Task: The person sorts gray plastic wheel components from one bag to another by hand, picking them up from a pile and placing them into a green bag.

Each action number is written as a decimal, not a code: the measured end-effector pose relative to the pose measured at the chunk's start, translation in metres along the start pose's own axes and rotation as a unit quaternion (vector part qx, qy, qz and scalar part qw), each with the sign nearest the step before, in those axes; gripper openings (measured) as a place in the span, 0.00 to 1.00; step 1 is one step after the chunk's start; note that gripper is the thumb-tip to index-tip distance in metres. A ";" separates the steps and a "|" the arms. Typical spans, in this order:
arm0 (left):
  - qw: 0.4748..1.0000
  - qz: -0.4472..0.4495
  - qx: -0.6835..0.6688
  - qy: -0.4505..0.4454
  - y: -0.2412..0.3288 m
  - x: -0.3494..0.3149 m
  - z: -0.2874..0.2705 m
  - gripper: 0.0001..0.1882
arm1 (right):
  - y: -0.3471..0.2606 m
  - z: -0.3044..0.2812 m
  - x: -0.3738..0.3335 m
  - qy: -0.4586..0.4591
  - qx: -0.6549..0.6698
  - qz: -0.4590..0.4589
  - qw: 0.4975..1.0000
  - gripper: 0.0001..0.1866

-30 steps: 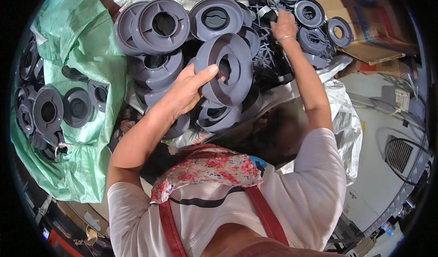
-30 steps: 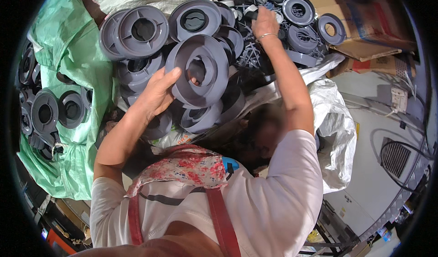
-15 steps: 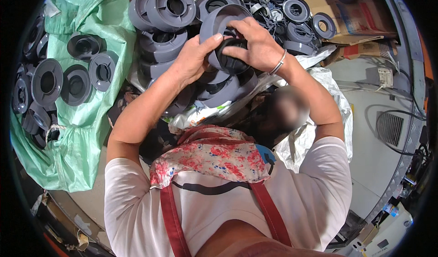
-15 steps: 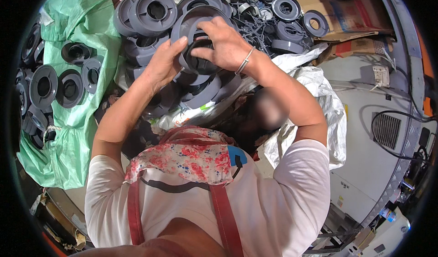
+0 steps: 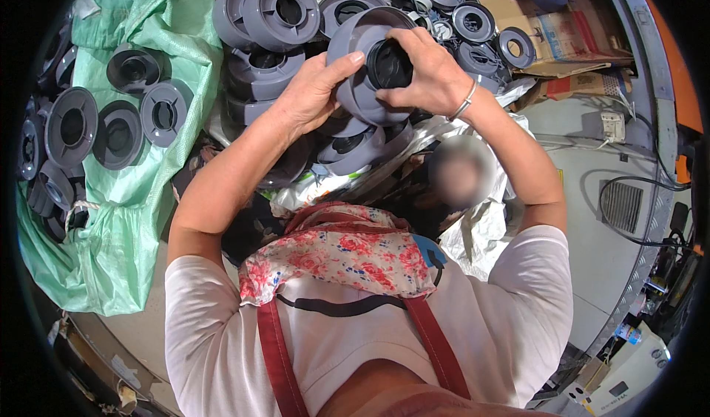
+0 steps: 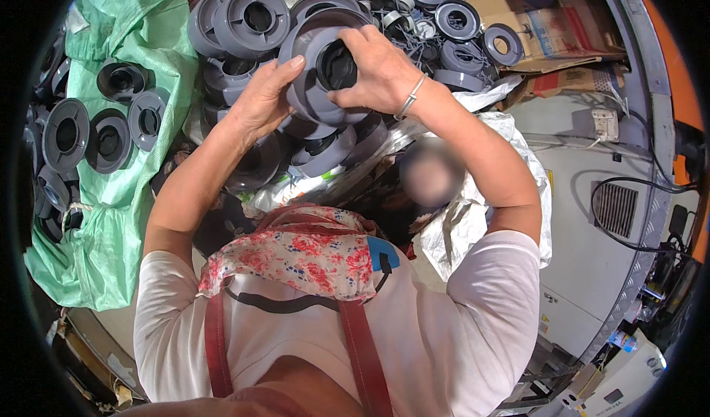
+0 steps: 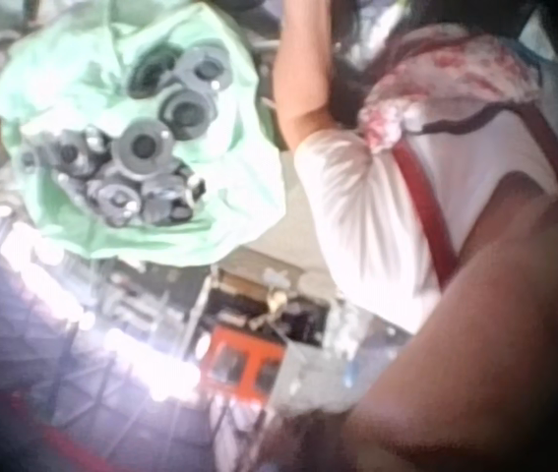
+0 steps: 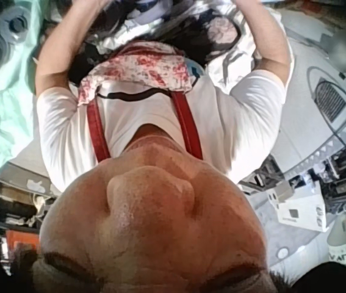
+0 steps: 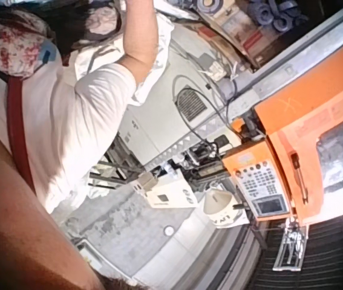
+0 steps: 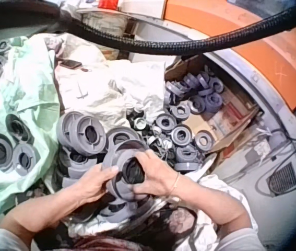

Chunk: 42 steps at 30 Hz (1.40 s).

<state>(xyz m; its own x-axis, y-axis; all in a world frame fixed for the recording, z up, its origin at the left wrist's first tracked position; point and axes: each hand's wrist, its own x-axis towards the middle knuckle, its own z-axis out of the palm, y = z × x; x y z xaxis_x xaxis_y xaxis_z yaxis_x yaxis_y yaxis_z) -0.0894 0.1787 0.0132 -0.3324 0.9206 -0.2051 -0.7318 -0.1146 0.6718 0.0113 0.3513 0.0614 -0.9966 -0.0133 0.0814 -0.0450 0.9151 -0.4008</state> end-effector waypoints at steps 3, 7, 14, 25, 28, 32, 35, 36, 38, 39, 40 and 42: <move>0.999 -0.024 -0.002 -0.024 0.000 0.003 -0.006 0.22 | 0.002 -0.007 -0.001 -0.040 -0.009 -0.079 0.996 0.40; 0.998 -0.057 -0.005 -0.033 0.002 0.004 -0.007 0.22 | 0.008 -0.004 -0.004 -0.077 -0.094 -0.192 0.974 0.41; 0.997 -0.071 -0.019 -0.023 -0.006 0.008 -0.007 0.21 | 0.009 0.001 -0.008 -0.102 -0.174 -0.209 0.957 0.28; 0.540 0.443 0.714 0.052 0.006 0.015 -0.016 0.47 | 0.087 0.049 -0.014 -0.098 0.431 0.255 0.860 0.33; 0.537 0.285 0.784 0.125 0.017 0.023 -0.027 0.44 | 0.211 0.064 -0.047 -0.061 -0.159 0.294 0.940 0.33; 0.621 0.343 0.693 0.129 0.004 0.025 -0.023 0.33 | 0.280 0.070 -0.118 -0.180 -0.357 0.411 0.819 0.20; 0.906 0.107 0.394 0.107 -0.010 0.026 -0.019 0.24 | 0.274 0.066 -0.106 -0.146 -0.239 0.442 0.852 0.15; 0.945 0.002 0.312 0.099 -0.011 0.031 -0.017 0.24 | 0.260 0.066 -0.103 -0.034 -0.196 0.367 0.909 0.13; 0.985 -0.105 0.116 0.068 -0.026 0.037 -0.016 0.31 | 0.202 0.053 -0.079 0.138 -0.124 0.100 0.977 0.15; 0.992 -0.097 0.020 0.078 -0.034 0.040 -0.012 0.37 | 0.170 0.045 -0.069 0.132 -0.042 0.011 0.990 0.18; 0.988 -0.116 -0.059 0.087 -0.039 0.047 -0.013 0.37 | 0.156 0.048 -0.064 0.130 0.029 -0.121 0.984 0.16; 0.978 -0.093 -0.152 0.104 -0.042 0.060 -0.014 0.31 | 0.099 0.039 -0.049 0.098 0.206 -0.079 0.970 0.12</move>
<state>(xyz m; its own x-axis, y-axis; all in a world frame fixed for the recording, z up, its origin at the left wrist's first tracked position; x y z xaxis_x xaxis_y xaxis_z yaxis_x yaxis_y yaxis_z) -0.0871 0.2340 -0.0369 -0.2671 0.8434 -0.4662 -0.9241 -0.0870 0.3720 0.0531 0.4272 -0.0179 -0.9446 -0.0275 0.3270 -0.2607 0.6681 -0.6970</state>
